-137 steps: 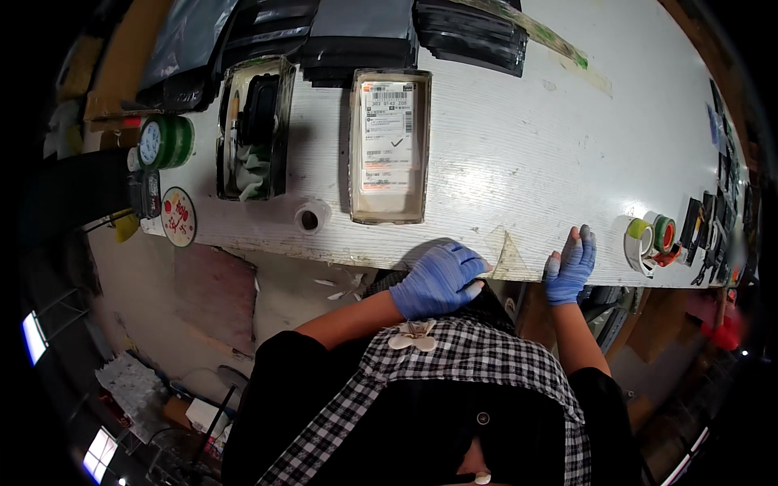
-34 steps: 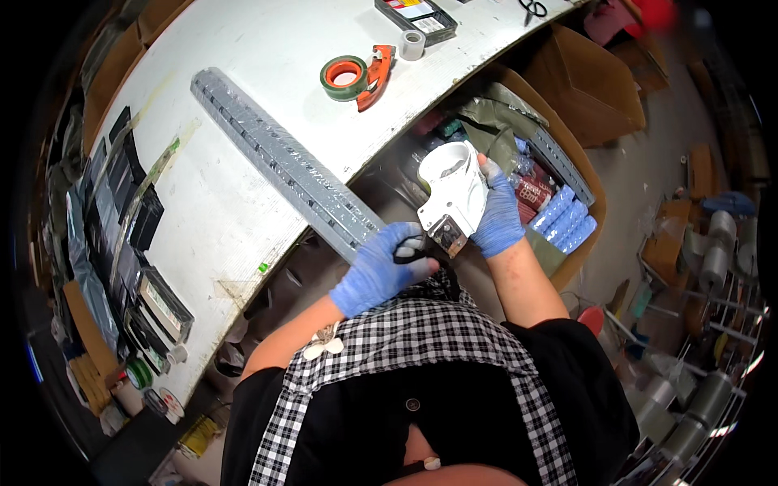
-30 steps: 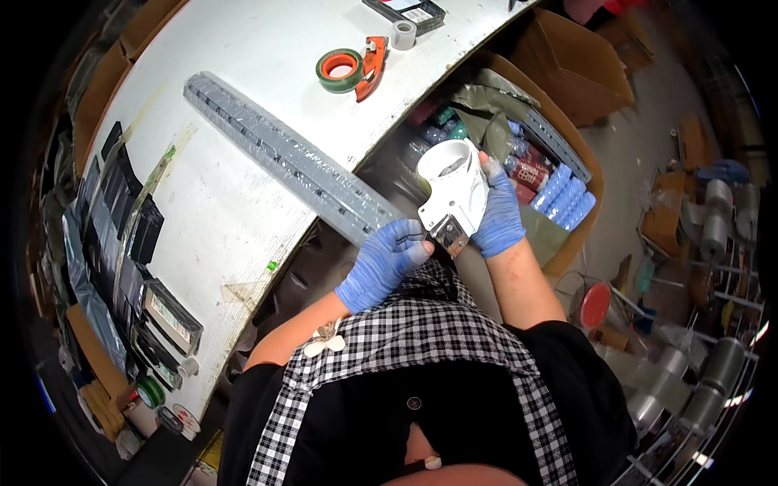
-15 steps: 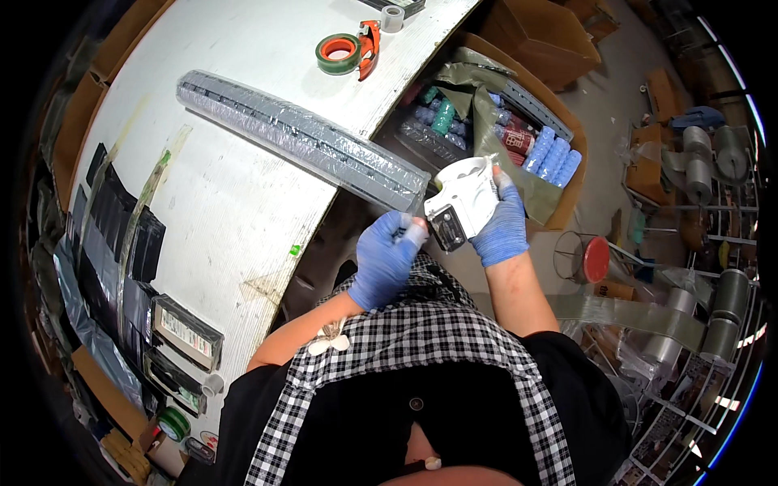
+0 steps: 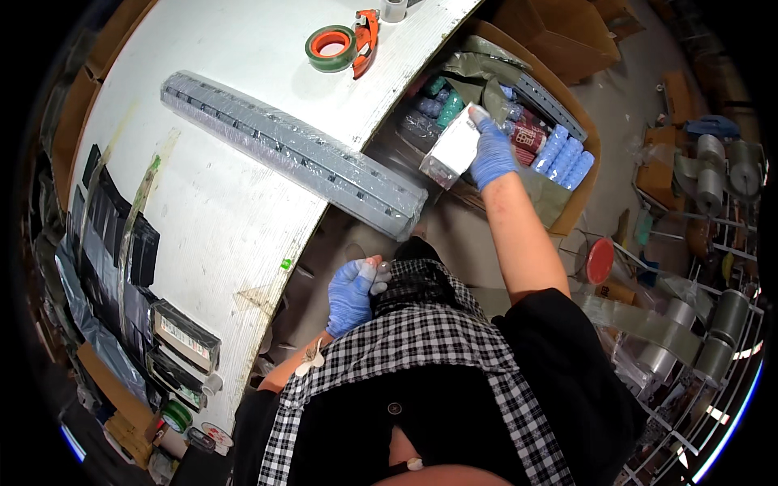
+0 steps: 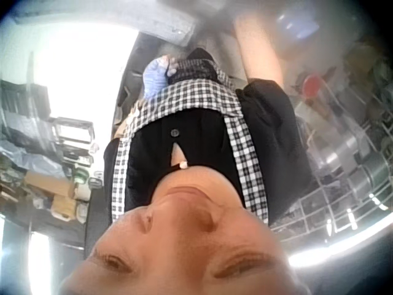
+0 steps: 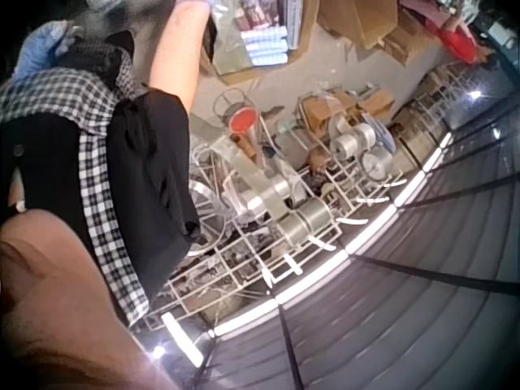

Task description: The person wraps long rectangular items in green fabric, secures them with tape, and affixes shipping labels. They handle items one at a time, using a tape dispenser and scissors, and place finished packages into a cardboard box.

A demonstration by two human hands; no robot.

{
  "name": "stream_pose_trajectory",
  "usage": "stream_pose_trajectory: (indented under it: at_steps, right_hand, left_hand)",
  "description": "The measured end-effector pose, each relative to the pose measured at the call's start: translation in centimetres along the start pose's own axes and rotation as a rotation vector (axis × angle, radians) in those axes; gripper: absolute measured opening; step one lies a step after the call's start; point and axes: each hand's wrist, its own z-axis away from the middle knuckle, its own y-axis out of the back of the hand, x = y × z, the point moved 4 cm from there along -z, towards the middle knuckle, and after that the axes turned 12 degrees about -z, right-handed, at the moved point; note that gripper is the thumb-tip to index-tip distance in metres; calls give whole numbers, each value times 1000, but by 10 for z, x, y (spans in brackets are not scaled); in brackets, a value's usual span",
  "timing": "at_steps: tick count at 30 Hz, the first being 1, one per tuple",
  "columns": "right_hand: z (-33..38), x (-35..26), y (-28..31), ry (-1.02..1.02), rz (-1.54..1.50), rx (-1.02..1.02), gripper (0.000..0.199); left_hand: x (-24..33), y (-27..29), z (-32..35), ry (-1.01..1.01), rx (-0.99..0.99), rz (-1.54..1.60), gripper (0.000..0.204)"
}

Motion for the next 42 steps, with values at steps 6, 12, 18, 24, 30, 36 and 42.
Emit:
stream_pose_trajectory:
  at_steps: [6,12,18,24,30,36,42]
  right_hand:
    - [-15,77,27,-349,-33,-76,33]
    - [-27,103,54,-487,-168,-138,49]
    - [18,129,56,-551,-237,-203,82]
    - [222,85,29,-340,214,-738,68]
    - [99,-44,-69,225,22,-563,73]
    - [88,135,59,-331,-9,-264,72]
    - [210,6,-42,208,187,-686,63]
  left_hand:
    - [-19,-8,-58,42,53,-394,32]
    - [44,-6,-67,-332,23,-1438,37]
    - [156,-62,-95,-1481,-105,-2053,81]
    - [181,-103,-135,-920,-301,-2365,93]
    - [168,-85,-111,-1250,-179,-2129,93]
    - [173,-88,-128,-1113,-220,-2196,90]
    - [179,-98,-132,-992,-242,-2332,89]
